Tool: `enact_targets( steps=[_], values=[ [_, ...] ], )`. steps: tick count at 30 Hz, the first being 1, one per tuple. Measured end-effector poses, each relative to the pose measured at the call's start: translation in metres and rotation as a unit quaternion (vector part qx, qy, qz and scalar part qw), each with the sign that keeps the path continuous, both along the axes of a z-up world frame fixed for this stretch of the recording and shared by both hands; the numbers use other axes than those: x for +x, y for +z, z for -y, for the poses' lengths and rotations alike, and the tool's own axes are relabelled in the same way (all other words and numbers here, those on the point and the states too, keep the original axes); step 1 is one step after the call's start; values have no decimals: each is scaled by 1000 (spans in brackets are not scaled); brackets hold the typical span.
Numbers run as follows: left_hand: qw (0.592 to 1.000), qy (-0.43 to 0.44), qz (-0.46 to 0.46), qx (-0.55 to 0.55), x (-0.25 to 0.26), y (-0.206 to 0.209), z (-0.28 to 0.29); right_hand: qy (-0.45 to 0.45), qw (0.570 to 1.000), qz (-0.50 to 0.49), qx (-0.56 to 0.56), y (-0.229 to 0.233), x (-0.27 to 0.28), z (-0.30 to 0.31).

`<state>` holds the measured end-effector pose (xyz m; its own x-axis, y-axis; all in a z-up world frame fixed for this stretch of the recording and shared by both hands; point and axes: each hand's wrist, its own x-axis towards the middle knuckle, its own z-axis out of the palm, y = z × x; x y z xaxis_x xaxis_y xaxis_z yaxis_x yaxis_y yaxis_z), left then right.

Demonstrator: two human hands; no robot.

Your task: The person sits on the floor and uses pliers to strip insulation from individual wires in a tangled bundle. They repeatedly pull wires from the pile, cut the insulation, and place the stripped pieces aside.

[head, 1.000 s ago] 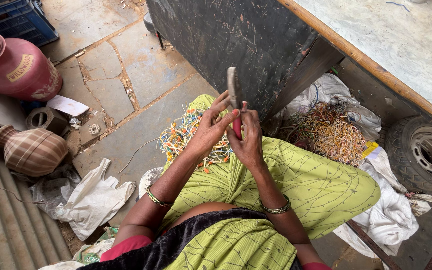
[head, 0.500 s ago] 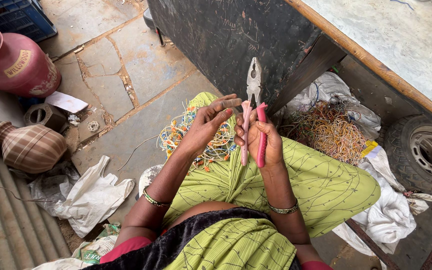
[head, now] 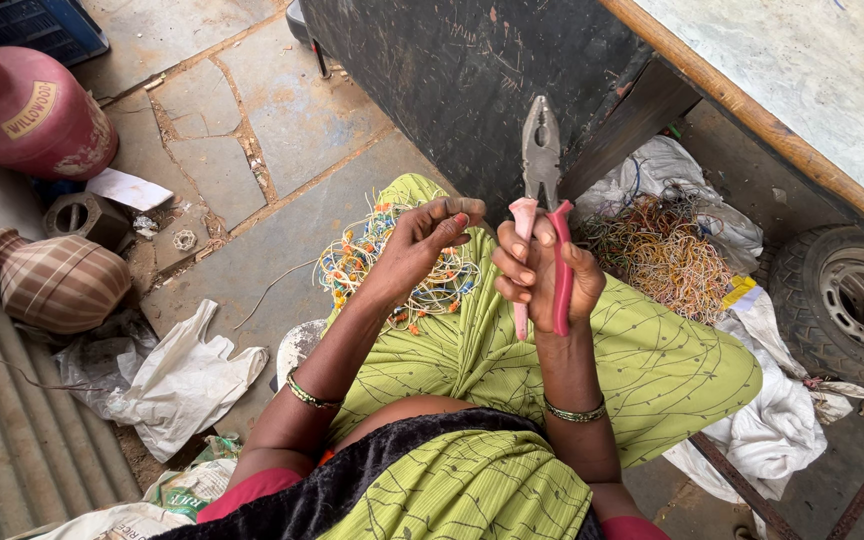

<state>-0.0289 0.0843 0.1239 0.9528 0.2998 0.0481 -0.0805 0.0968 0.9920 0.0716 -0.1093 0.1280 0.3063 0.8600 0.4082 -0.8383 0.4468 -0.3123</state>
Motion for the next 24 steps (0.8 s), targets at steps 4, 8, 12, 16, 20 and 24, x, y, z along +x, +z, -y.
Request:
enact_targets(
  steps=[4,8,12,16,20,24],
  values=[
    [992,8,-61,114,21,-62,-8,3,1000,30,6,-1,4,7],
    [905,23,-213,367,28,-146,-1,25,997,70,30,7,1,12],
    [832,5,-129,540,38,-197,5,10,993,116,14,14,-6,20],
    [851,20,-88,517,37,-207,-4,20,984,162,65,16,-7,26],
    [851,20,-87,518,35,-204,-4,20,983,167,78,15,-4,32],
    [853,21,-80,515,32,-200,-3,4,985,160,61,19,-4,38]
  ],
)
